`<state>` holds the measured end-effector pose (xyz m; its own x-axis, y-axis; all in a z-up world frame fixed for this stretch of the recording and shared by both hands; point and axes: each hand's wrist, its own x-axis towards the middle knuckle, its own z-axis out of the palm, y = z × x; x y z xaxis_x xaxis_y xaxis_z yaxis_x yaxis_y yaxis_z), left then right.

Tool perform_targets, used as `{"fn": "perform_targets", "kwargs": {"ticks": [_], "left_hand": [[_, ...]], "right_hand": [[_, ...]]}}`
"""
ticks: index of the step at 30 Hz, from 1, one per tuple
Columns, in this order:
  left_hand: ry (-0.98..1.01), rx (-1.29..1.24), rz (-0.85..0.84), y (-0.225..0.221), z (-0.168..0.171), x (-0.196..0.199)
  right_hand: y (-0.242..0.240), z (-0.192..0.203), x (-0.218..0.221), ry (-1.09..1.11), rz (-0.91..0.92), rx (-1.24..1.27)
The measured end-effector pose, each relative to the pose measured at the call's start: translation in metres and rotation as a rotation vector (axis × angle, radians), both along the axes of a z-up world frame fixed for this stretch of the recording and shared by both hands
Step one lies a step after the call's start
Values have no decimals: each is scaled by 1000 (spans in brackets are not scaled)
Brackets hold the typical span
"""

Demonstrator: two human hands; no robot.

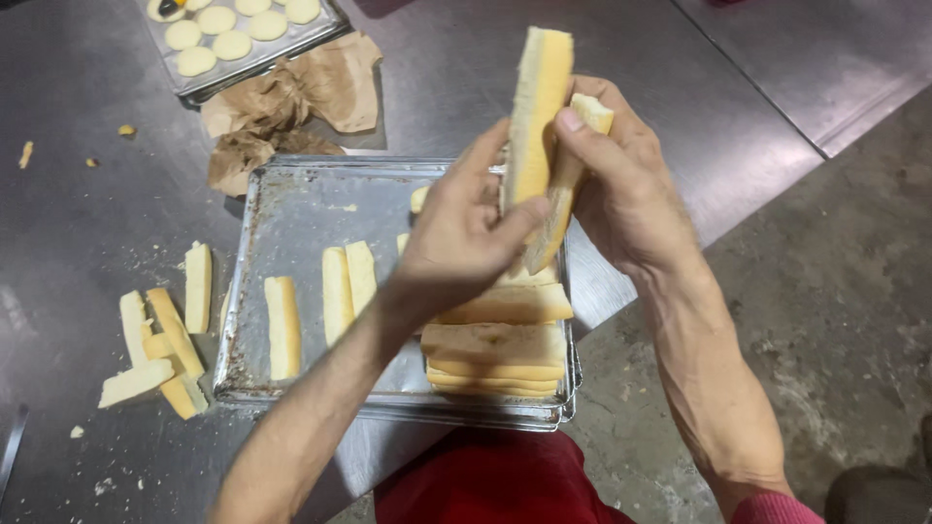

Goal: The person stacks pre-cut bread sticks onto a metal tray and then uses a knife to slice portions from long bread rolls.

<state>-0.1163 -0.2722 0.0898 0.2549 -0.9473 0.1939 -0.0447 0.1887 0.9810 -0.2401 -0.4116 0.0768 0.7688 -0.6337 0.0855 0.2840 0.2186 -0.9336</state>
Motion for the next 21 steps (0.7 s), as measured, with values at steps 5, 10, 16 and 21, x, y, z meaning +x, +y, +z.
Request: {"fn": "perform_targets", "kwargs": {"ticks": [5, 10, 16, 21], "left_hand": [[-670, 16, 267, 30, -26, 34], [-1106, -24, 83, 31, -69, 39], [-1250, -172, 191, 30, -65, 32], [-823, -293, 190, 39, -29, 10]], "right_hand": [[-19, 10, -17, -176, 78, 124], [-27, 15, -50, -308, -116, 184], [-13, 16, -56, -401, -203, 305], [21, 3, -32, -381, -247, 491]]}}
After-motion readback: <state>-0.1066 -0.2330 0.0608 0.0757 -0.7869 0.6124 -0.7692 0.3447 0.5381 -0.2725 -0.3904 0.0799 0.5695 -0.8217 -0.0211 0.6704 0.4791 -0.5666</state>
